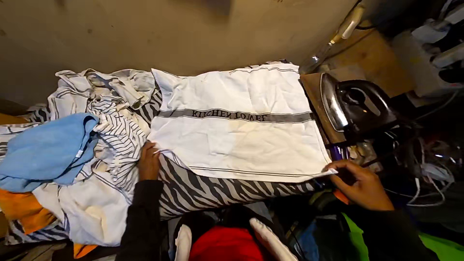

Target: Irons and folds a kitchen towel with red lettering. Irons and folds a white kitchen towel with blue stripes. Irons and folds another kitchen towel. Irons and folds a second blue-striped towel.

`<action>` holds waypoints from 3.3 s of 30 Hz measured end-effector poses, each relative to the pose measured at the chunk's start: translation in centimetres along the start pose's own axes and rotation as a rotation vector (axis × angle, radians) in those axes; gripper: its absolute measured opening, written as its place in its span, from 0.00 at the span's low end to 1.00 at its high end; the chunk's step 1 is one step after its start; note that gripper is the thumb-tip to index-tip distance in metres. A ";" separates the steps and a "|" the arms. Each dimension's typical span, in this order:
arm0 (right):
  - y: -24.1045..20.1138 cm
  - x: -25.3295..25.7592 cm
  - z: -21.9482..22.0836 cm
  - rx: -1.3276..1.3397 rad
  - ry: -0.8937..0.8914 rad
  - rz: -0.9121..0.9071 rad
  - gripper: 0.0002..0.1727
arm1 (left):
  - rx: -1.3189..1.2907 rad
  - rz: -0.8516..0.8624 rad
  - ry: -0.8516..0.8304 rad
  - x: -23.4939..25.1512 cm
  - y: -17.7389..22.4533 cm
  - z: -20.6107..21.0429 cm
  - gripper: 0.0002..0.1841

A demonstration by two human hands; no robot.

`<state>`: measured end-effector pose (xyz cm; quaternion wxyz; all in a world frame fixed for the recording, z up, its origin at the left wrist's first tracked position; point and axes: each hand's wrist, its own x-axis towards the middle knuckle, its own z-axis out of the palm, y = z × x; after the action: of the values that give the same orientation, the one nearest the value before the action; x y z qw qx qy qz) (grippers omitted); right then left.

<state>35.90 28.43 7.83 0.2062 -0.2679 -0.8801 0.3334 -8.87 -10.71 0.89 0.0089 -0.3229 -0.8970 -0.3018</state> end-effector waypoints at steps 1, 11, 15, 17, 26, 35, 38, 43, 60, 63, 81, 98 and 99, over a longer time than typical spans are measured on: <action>0.1 -0.3 0.0 -0.017 -0.004 -0.007 0.16 | 0.011 0.003 0.004 -0.2 -1.6 -1.0 0.13; 0.5 -6.2 -3.1 -0.046 -0.444 0.100 0.10 | -0.034 0.192 -0.278 -8.8 -5.1 -11.1 0.20; -0.1 -4.7 -4.2 -0.023 -0.228 0.169 0.14 | -0.156 0.153 -0.153 -7.1 -2.9 -13.5 0.20; -0.8 -2.3 -3.4 -0.055 -0.066 0.206 0.16 | -0.196 0.057 -0.064 -3.9 0.3 -13.1 0.17; -1.2 4.9 1.7 -0.346 0.084 0.213 0.14 | -0.014 -0.262 -0.301 9.8 3.5 -5.8 0.16; -1.0 4.8 2.3 -0.329 0.057 0.424 0.25 | 0.018 -0.404 -0.453 6.6 1.7 -5.3 0.25; -1.3 4.6 2.2 -0.163 0.118 0.412 0.21 | 0.119 -0.361 -0.406 5.2 1.3 -5.5 0.22; -0.8 3.9 4.1 0.071 0.071 0.468 0.22 | 0.181 -0.338 -0.321 4.2 0.5 -5.6 0.23; -3.0 3.6 5.7 -0.373 -0.012 0.699 0.37 | 0.193 -0.395 -0.217 2.4 1.4 -5.3 0.24; -3.6 3.7 6.0 -0.366 -0.068 0.761 0.40 | 0.241 -0.475 -0.267 2.7 1.7 -4.7 0.25; -1.9 6.5 6.6 -0.628 0.073 -0.079 0.47 | 0.323 0.034 -0.213 -2.7 1.3 0.6 0.37; -16.9 14.3 0.9 -0.657 -0.190 0.124 0.40 | 0.278 -0.033 -0.152 -1.5 -7.6 -5.2 0.27; -19.2 13.6 3.4 -0.649 -0.265 0.030 0.37 | 0.279 -0.029 -0.147 -1.0 -8.2 -5.4 0.27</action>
<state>17.13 22.95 21.37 -0.0106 -0.2865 -0.9554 0.0713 -13.82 -19.24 0.65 -0.0167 -0.3267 -0.9330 -0.1499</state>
